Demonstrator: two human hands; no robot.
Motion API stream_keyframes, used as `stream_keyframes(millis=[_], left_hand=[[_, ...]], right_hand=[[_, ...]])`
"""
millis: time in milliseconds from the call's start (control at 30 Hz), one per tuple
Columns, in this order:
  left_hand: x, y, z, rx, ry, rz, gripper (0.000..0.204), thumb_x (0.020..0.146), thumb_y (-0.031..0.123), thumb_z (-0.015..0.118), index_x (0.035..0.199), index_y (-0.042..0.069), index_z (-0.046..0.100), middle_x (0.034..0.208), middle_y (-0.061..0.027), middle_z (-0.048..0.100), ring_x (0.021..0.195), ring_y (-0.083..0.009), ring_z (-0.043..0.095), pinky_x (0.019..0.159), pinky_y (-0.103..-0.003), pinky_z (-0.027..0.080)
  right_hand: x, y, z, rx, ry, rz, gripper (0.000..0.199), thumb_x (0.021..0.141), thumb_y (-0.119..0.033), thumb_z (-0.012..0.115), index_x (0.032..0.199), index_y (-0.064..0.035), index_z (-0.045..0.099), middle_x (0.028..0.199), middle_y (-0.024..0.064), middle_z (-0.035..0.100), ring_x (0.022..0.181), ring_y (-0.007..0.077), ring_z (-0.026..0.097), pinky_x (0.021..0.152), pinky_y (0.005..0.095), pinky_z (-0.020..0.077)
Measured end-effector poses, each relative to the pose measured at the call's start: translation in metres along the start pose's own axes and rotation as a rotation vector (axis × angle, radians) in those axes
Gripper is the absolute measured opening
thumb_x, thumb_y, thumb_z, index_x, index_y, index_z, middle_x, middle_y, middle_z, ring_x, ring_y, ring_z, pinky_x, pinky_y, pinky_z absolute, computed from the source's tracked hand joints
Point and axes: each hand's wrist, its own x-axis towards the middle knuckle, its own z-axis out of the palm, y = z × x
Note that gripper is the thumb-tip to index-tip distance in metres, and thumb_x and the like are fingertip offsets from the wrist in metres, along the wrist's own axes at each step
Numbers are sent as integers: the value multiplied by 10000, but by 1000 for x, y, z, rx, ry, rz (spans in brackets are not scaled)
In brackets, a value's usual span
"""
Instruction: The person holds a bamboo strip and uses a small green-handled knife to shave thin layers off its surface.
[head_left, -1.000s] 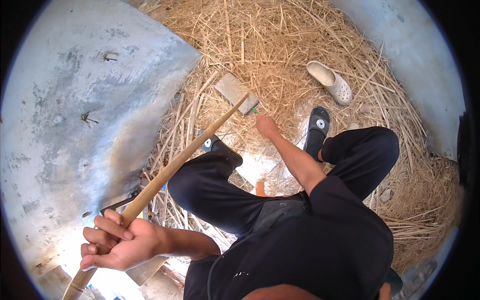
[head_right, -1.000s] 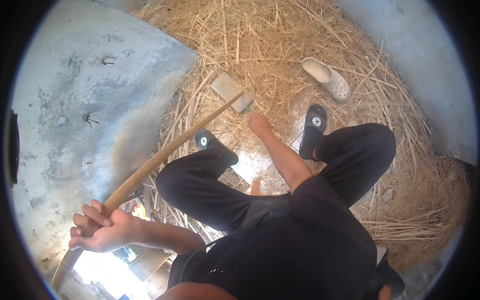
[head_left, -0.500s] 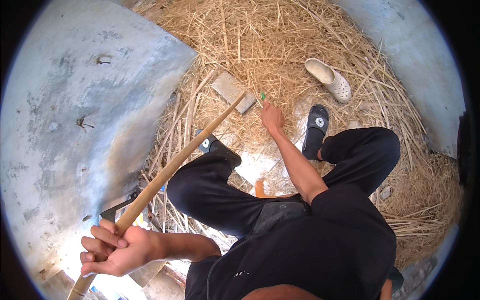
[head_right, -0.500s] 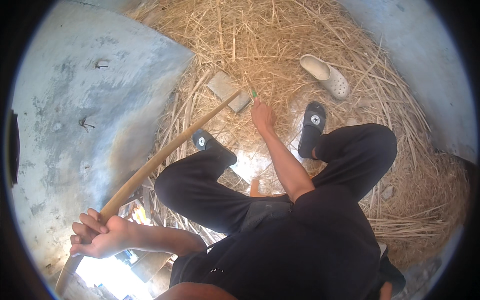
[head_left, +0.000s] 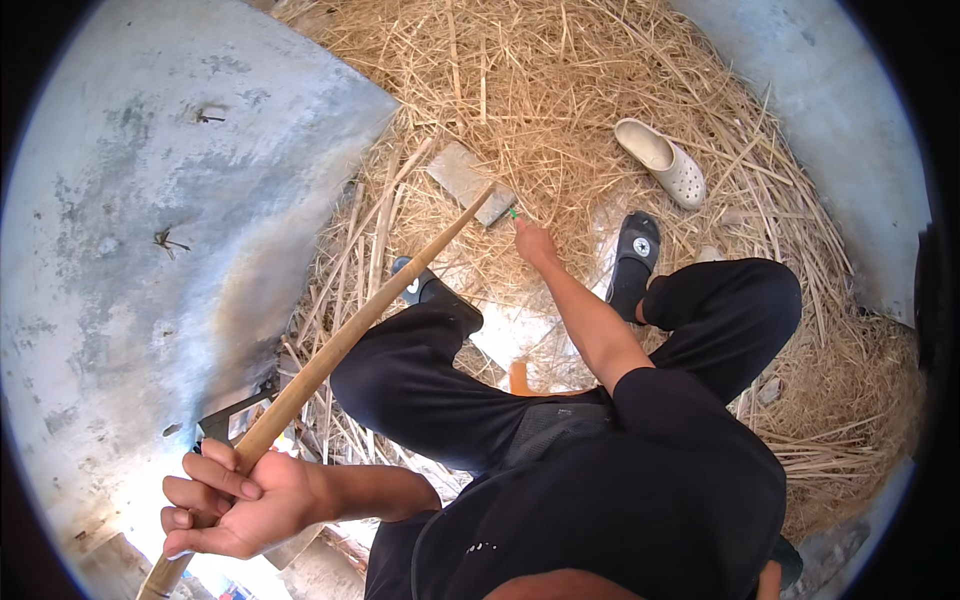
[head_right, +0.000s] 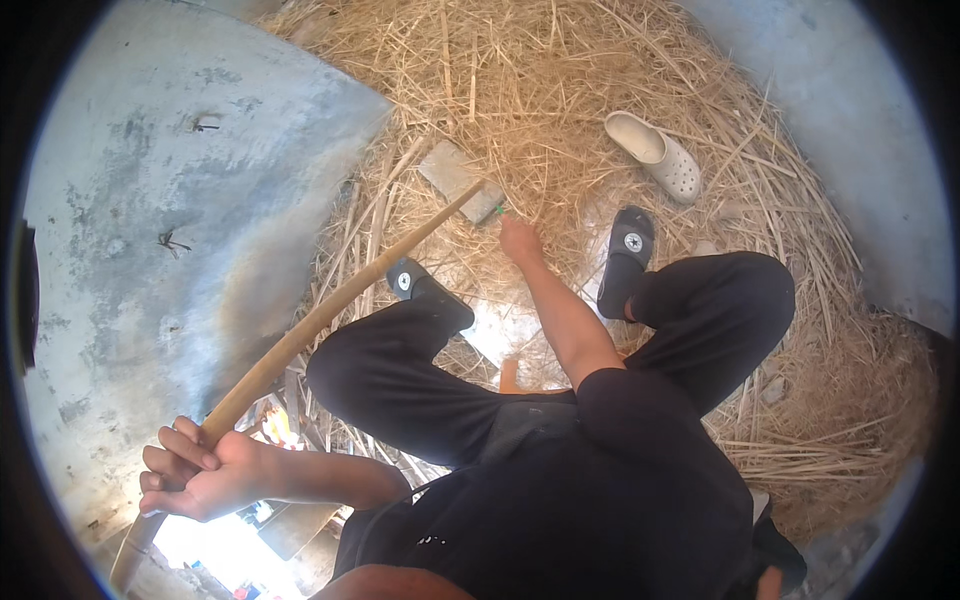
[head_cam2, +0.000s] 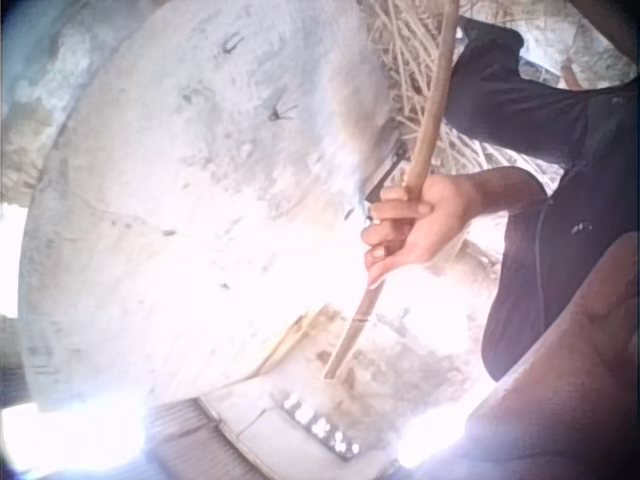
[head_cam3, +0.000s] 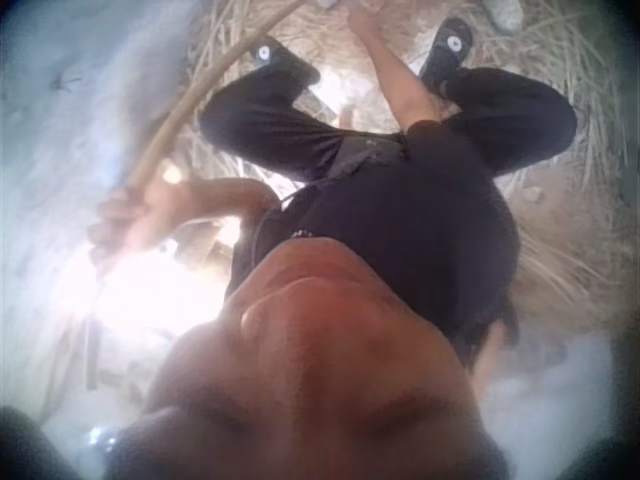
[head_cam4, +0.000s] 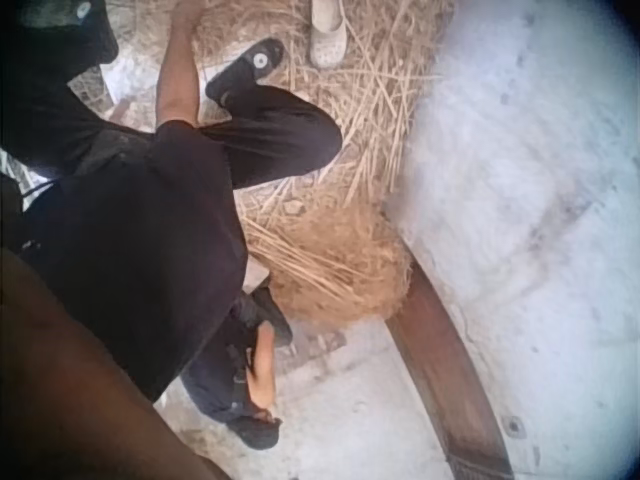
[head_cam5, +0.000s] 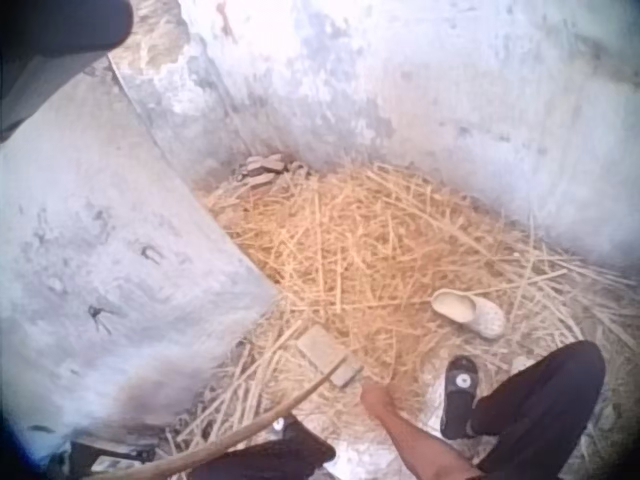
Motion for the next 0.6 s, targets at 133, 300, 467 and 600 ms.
stream_keyframes(millis=[133,300,467,600], left_hand=[[1,-2,0,-27,-8,1,358,917,409,422,714,125,342,533,35,178,389,-63,138,410,-217,109],[3,-4,-3,-96,-66,-29,366,922,424,395,710,129,347,525,36,197,377,-61,154,393,-211,106],[7,-3,-22,-353,-289,-113,385,921,448,366,698,134,351,522,33,241,352,-56,179,361,-199,131],[14,-9,-31,-538,-424,-154,409,915,480,341,693,137,338,526,33,250,347,-54,187,353,-197,142]], right_hand=[[-3,27,-2,320,-133,214,598,930,-446,196,1038,15,561,1045,244,562,1012,391,511,877,467,366],[-40,20,-27,323,162,-42,552,930,-449,221,960,-4,545,918,215,551,870,331,520,777,439,367],[-120,-95,-87,352,1,-496,461,933,-388,295,854,-8,543,653,163,538,612,268,527,601,388,402],[-185,-143,-121,240,-234,-768,411,924,-325,335,944,1,583,585,172,539,517,296,529,575,394,445]])
